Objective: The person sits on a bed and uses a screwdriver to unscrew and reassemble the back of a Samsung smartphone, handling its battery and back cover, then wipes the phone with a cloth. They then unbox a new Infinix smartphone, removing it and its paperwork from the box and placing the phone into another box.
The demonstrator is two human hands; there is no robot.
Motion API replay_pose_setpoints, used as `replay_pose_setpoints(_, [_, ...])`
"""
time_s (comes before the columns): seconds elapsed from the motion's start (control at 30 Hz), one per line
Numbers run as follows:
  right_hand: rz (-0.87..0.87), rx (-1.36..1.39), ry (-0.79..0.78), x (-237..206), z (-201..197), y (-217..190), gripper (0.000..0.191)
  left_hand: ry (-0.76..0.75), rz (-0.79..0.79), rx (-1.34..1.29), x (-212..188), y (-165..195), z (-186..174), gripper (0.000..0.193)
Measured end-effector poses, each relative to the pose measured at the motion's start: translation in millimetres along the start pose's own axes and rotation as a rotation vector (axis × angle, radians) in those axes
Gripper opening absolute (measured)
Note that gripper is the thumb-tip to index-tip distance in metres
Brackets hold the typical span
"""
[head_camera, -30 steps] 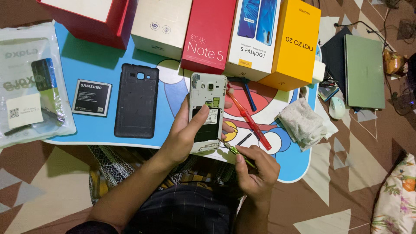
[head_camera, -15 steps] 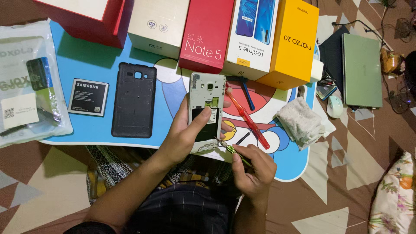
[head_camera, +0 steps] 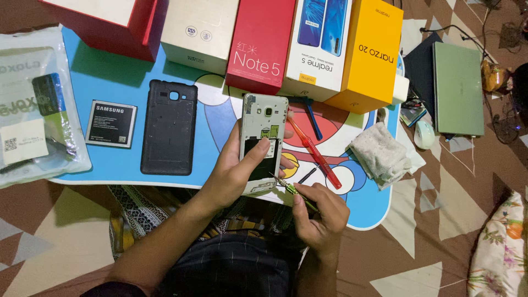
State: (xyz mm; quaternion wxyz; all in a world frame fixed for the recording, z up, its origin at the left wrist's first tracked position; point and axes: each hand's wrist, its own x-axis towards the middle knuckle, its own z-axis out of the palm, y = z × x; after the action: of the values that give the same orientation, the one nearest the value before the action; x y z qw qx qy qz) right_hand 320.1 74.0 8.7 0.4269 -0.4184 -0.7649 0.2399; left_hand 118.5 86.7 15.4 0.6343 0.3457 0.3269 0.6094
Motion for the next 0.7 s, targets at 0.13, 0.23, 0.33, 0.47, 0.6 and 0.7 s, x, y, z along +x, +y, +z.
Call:
replay_pose_setpoints(0.13, [-0.018, -0.004, 0.006, 1.3, 0.2, 1.1, 0.014, -0.005, -0.016, -0.019, 0.3, 0.2, -0.1, 0.046])
replay_pose_setpoints(0.23, [-0.024, 0.005, 0.005, 0.5, -0.9, 0.3, 0.014, -0.005, -0.006, -0.048, -1.4, -0.5, 0.8, 0.046])
replay_pose_setpoints(0.33, [-0.011, 0.029, 0.006, 1.2, -0.7, 0.8, 0.013, -0.008, 0.001, -0.038, -0.9, -1.2, 0.2, 0.045])
replay_pose_setpoints(0.47, [-0.011, 0.045, -0.004, 2.1, -1.4, 3.1, 0.014, 0.004, -0.007, -0.034, 1.7, -2.1, -0.3, 0.045])
replay_pose_setpoints(0.6, [-0.008, 0.071, -0.008, 1.6, -3.7, 7.1, 0.015, 0.009, -0.006, -0.058, 1.7, -2.2, 0.2, 0.048])
replay_pose_setpoints(0.7, [0.003, 0.069, 0.007, 0.0, -7.4, 9.5, 0.015, 0.002, -0.006, -0.098, 2.7, -4.6, 1.6, 0.055])
